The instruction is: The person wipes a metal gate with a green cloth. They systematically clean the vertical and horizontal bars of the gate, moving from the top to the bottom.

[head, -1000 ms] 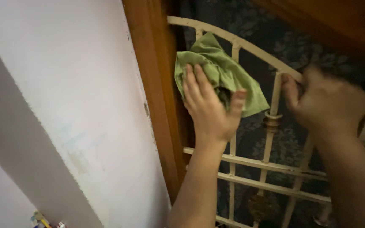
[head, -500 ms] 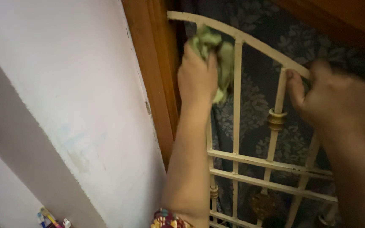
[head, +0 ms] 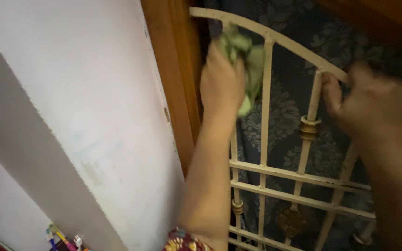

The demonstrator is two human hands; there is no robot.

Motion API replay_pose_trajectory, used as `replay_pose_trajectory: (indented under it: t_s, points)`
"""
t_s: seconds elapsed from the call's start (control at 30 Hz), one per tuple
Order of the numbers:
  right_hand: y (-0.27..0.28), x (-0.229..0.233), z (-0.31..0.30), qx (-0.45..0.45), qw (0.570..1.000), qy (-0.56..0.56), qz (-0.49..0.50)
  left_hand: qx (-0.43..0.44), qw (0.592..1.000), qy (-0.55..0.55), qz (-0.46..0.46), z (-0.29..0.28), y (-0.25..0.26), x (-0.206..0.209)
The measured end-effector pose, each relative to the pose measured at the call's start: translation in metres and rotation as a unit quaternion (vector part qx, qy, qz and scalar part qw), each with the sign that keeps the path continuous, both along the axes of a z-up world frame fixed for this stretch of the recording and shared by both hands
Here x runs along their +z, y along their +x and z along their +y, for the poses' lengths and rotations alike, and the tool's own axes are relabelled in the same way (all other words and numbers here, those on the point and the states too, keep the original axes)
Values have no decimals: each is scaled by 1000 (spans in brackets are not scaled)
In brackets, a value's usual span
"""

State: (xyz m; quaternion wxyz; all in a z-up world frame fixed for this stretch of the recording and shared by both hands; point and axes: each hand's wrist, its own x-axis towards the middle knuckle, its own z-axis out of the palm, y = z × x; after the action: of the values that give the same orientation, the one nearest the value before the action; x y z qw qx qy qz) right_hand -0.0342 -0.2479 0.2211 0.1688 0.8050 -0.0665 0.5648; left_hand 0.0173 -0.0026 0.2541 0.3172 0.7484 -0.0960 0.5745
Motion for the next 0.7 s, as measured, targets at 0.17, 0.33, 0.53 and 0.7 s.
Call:
replay_pose_trajectory:
  t_s: [0.17, 0.33, 0.53, 0.7]
  points:
    - [-5, 4, 5, -14, 997, 46, 58, 38, 999, 3, -6, -9, -18, -10]
    - [-3, 5, 8, -36, 997, 37, 49, -4, 999, -15, 41, -2, -9, 31]
    - [4, -4, -3, 9, 1000, -13, -23, 35, 999, -5, -16, -10, -27, -11]
    - [0, 4, -1, 19, 1000, 4, -10, -49, 996, -32, 62, 5, -2, 36]
